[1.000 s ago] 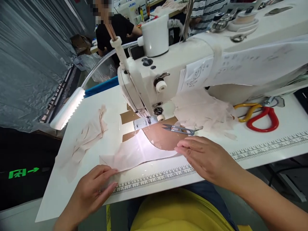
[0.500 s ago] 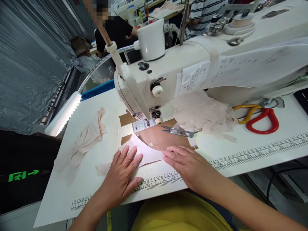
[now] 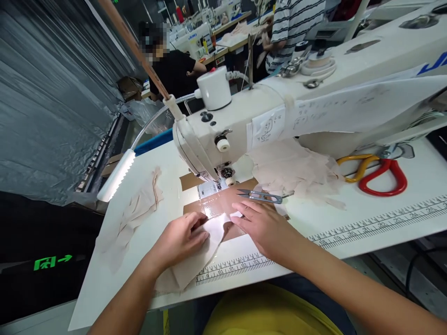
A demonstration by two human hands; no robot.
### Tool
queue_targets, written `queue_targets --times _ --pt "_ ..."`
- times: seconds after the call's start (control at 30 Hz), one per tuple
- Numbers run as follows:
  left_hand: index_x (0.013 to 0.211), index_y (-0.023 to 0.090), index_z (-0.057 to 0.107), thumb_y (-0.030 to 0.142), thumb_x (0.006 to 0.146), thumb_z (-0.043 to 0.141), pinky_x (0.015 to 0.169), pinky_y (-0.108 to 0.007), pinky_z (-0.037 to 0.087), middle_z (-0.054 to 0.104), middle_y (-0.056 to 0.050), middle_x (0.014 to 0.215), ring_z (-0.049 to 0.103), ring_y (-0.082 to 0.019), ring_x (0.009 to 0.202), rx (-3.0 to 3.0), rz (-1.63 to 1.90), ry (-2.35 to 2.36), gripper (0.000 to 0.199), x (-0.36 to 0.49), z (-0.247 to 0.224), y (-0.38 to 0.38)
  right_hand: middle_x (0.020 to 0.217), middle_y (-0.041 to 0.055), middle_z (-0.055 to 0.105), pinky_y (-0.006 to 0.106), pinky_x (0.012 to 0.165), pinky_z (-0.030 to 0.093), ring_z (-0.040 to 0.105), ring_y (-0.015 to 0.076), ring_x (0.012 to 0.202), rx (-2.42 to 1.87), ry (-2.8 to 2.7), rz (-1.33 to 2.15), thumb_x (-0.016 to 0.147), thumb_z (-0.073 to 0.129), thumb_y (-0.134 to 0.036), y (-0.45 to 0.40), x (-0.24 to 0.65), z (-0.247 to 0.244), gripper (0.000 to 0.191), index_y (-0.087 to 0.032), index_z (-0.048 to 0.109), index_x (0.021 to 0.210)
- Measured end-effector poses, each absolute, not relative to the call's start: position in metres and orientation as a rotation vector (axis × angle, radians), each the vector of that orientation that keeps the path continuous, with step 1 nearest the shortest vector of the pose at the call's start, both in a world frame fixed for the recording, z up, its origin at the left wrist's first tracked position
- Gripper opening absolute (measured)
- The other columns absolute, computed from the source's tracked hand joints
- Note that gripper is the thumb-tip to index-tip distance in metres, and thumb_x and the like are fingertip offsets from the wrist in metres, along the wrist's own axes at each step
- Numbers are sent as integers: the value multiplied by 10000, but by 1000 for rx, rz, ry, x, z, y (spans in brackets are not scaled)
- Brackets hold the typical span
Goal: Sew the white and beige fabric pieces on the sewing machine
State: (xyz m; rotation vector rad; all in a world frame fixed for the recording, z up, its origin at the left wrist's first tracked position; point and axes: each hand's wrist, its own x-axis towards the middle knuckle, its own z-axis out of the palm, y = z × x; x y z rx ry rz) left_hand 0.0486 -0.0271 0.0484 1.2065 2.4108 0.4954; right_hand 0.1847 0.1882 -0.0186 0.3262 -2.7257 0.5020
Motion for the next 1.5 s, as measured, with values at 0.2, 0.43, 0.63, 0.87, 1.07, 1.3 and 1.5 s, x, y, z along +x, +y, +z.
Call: queue_targets --times 0.2,0.43,0.63,0.87,1.07,1.3,1.5 --pt "671 171 474 370 847 562 526 -202 284 447 37 635 400 -95 583 718 1006 2104 280 48 37 -43 1294 118 589 457 982 474 535 277 1204 95 -2648 1158 933 440 -318 177 183 -6 389 -196 562 1281" --pt "948 159 577 429 788 690 663 -236 429 607 -25 808 549 -132 709 81 1790 1553 333 98 28 -44 1251 143 605 400 920 495 588 277 1111 -14 -2189 2412 827 608 -513 139 165 11 668 -152 454 1367" --pt "1195 150 573 445 660 797 737 -278 472 644 -103 987 615 -240 906 235 1899 1152 651 123 45 -36 785 30 636 279 636 444 563 165 701 91 -2124 2558 871 539 -487 133 156 40 352 -156 660 881" --pt "1054 142 628 367 628 837 658 -230 492 640 -70 909 627 -167 785 77 1957 1013 525 108 37 -23 1017 64 652 324 827 425 573 215 943 184 -2207 2718 847 587 -455 157 146 54 313 -175 663 964" --pt "731 114 613 361 695 794 481 -173 422 518 31 564 475 -57 477 -63 2025 1371 308 74 25 -11 698 -5 537 262 571 330 473 137 639 -23 -2418 2310 816 597 -513 171 125 25 353 -161 578 792" --pt "918 111 667 384 771 723 665 -238 534 663 -63 837 637 -150 771 -19 2017 1321 315 57 14 -9 663 -34 454 260 560 296 408 121 615 -78 -2354 2212 872 521 -465 168 122 2 313 -176 536 753" --pt "984 88 663 394 856 610 733 -324 560 715 -133 865 693 -206 788 -175 2004 1185 336 52 13 -9 639 -26 451 261 534 311 408 126 590 -171 -2353 2160 882 484 -487 168 121 4 351 -184 530 711"
